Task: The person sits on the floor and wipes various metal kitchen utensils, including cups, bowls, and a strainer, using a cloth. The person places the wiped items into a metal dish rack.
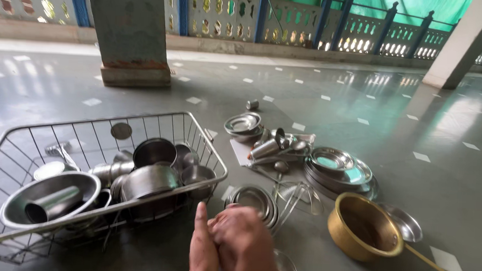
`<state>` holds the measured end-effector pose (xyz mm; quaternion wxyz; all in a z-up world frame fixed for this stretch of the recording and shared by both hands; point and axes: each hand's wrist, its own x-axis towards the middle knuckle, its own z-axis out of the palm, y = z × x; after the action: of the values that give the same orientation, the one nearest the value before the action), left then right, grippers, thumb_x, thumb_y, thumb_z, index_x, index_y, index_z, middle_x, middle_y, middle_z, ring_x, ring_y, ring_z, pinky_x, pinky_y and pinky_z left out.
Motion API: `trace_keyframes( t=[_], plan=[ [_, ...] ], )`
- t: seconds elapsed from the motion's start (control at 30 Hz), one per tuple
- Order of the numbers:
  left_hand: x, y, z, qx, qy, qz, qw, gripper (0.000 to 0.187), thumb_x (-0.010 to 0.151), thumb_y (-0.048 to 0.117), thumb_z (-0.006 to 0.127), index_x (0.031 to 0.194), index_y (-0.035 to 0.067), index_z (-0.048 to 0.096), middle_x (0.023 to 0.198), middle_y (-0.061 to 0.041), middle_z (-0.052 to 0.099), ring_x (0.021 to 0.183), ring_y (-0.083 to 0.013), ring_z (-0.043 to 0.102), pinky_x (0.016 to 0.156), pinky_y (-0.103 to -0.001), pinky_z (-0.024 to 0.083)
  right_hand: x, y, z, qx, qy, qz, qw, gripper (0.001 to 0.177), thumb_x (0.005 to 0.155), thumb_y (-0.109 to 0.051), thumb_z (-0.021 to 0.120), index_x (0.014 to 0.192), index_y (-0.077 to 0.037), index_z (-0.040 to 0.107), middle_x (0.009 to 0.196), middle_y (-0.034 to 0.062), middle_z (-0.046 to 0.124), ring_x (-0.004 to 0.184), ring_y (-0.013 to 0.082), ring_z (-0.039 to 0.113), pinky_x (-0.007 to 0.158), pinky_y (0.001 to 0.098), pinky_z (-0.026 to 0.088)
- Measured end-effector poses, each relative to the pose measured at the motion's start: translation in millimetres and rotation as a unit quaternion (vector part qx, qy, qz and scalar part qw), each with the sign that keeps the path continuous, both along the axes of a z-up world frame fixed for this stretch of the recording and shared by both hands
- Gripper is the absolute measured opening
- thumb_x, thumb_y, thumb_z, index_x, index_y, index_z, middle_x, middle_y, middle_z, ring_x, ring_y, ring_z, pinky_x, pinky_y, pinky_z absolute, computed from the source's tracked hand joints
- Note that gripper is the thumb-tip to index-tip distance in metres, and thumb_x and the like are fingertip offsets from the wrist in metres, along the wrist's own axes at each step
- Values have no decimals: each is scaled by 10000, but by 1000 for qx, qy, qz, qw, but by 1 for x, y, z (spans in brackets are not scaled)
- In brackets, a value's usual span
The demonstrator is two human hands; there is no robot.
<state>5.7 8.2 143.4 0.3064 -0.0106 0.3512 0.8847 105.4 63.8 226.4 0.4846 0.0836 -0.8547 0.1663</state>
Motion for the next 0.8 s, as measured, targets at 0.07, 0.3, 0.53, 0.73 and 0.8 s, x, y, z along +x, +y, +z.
trace_keyframes(
  t=[0.07,0.3,0.53,0.73,0.8],
  plan=[
    [7,-7,9,13,-11,-14,1000,682,982,604,423,889,7,738,750,-69,693,690,-162,629,653,-294,505,6,-9,-4,120,55,-17,991,223,855,-165,685,1052,-65,721,1150,94,687,1171,305,632,984,450,525],
    [19,-22,31,-128,231,127,956,363,953,318,643,741,35,723,629,-1,575,570,-72,465,498,-268,349,-15,1,6,-137,8,-13,990,141,828,-134,657,934,-84,735,1041,71,716,957,237,670,835,378,551],
    [16,-22,30,12,203,90,975,332,906,173,738,633,68,581,552,2,533,448,-86,444,415,-256,313,-44,64,-12,-716,-87,179,670,259,957,-203,574,1076,-17,707,970,102,728,821,185,677,749,338,556],
    [19,-17,38,205,60,95,972,99,947,148,654,880,85,692,743,7,676,587,-80,589,504,-240,456,-37,48,-52,-824,-95,215,515,498,974,-369,415,1113,9,708,997,156,761,863,282,725,805,413,589],
    [15,-18,35,188,64,76,977,128,932,169,618,920,70,698,773,-25,707,657,-111,656,583,-273,539,-39,35,-61,-843,-61,191,499,512,988,-376,397,1126,8,706,1033,160,765,891,297,732,824,428,590]
  ],
)
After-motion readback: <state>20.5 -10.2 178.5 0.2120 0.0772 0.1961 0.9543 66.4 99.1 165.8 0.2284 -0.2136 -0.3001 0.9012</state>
